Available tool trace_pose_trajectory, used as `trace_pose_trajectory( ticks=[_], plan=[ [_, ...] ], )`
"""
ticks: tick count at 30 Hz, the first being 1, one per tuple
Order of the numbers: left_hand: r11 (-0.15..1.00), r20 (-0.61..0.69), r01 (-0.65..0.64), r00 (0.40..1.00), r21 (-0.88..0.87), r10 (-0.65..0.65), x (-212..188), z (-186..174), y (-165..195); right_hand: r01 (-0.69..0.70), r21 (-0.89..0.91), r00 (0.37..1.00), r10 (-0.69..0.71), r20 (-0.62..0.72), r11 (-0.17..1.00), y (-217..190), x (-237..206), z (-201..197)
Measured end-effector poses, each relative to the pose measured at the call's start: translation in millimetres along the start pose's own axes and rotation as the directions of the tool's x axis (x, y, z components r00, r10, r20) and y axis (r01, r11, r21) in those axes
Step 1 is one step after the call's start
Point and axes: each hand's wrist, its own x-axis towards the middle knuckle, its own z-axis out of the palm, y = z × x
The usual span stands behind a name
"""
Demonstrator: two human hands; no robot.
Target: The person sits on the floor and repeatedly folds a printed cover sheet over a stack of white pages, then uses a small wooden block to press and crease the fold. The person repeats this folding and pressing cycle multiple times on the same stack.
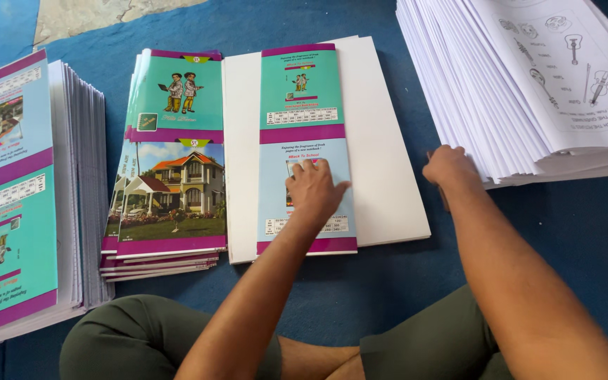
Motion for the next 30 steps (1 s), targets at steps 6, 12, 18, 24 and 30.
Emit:
trace_pose_trajectory(
  ticks=[6, 12, 18, 24, 30],
  plan=[
    [0.997, 0.121, 0.068, 0.991, -0.024, -0.065, -5.4, 0.8, 26.9, 0.133, 0.062, 0.987, -0.137, 0.077, 0.989, -29.3, -16.3, 4.2],
    [0.994, 0.115, 0.088, 0.99, -0.072, -0.079, 1.5, 16.3, 22.1, 0.186, 0.021, 0.968, -0.187, 0.167, 0.982, -36.0, -24.4, 11.9],
    [0.99, 0.105, 0.111, 0.989, -0.089, -0.101, 3.6, 9.2, 14.1, 0.193, 0.012, 0.966, -0.193, 0.172, 0.981, -36.5, -20.8, 15.2],
    [0.983, 0.011, 0.097, 0.995, -0.154, -0.096, 3.5, -3.0, -4.0, 0.19, 0.022, 0.968, -0.191, 0.163, 0.982, -35.1, -17.7, 18.6],
    [0.998, -0.268, -0.042, 0.963, -0.046, 0.028, 13.0, -4.3, -37.5, 0.205, 0.036, 0.964, -0.208, 0.164, 0.978, -31.2, -13.3, 20.5]
  ],
)
